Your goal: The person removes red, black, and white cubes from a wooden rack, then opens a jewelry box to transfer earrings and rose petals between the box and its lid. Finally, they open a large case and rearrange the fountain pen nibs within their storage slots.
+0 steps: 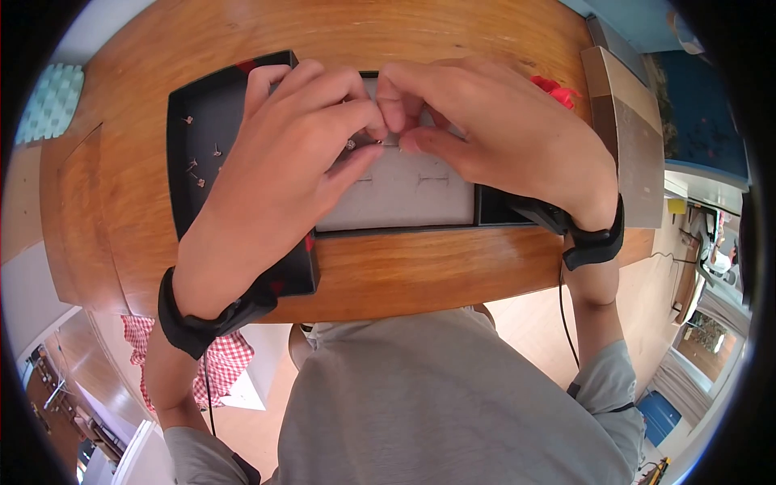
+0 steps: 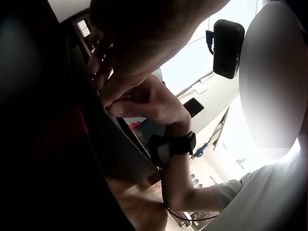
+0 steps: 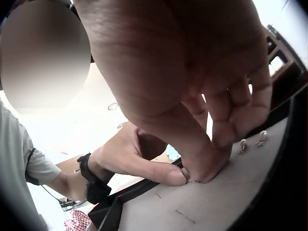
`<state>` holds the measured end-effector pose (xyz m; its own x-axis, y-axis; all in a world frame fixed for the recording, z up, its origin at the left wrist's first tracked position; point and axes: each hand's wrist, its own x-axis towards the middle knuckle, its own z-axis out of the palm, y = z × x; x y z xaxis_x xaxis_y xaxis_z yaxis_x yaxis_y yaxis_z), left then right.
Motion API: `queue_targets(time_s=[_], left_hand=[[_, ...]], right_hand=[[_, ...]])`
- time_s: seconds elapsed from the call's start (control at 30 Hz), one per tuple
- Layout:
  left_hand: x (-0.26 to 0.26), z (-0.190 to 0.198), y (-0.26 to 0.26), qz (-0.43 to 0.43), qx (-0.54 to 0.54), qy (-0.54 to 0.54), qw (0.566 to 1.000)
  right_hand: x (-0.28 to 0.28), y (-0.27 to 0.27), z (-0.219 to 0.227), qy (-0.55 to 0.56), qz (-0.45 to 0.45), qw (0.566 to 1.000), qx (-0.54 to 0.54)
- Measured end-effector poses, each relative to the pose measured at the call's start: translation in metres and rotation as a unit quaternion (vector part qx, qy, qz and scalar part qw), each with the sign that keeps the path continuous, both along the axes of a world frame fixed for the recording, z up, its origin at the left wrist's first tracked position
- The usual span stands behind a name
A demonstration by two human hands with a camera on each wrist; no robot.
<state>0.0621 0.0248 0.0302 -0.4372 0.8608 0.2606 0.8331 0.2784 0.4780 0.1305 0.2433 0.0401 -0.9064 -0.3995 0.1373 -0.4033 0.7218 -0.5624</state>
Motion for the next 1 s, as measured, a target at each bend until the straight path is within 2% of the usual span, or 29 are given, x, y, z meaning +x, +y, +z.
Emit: queue_targets(time_s=[0.07,0.13,0.27,0.43,0.53,0.63,0.7,0.73,0.8,1.0], left_hand=[[0.0,0.0,-0.001,0.001,-0.001,0.006,1.0],[0.0,0.001,-0.002,-0.004,-0.004,-0.002,1.0],[-0.003,0.007,-0.006,-0.003,0.009,0.017,1.0],[-0.013,0.034,-0.038,0.064,-0.019,0.031,0.997],[-0.017,0.04,-0.069,0.103,-0.035,0.024,0.994],[-0.021,0.039,-0.096,0.142,-0.081,0.062,0.985],[-0.021,0.034,-0.11,0.208,-0.053,-0.04,0.976],[-0.021,0.03,-0.118,0.209,-0.056,-0.037,0.976],[-0.02,0.021,-0.129,0.201,-0.11,0.088,0.969],[-0.02,0.006,-0.13,0.179,-0.144,0.17,0.958]], right_hand=[[0.0,-0.001,-0.001,0.015,-0.006,1.0,0.002],[0.001,0.0,-0.001,0.053,-0.023,0.997,0.055],[0.002,-0.001,0.004,0.019,-0.041,0.997,0.063],[0.0,-0.002,0.004,0.021,-0.038,0.998,0.043],[-0.002,-0.002,0.008,0.007,-0.054,0.998,0.039],[-0.004,-0.002,0.006,0.022,-0.047,0.998,0.02],[-0.005,-0.001,0.002,0.037,-0.039,0.998,0.011],[-0.005,-0.001,0.001,0.05,-0.034,0.998,0.009],[-0.005,-0.002,0.003,0.046,-0.037,0.998,0.014],[-0.008,0.0,0.013,0.022,-0.032,0.999,-0.002]])
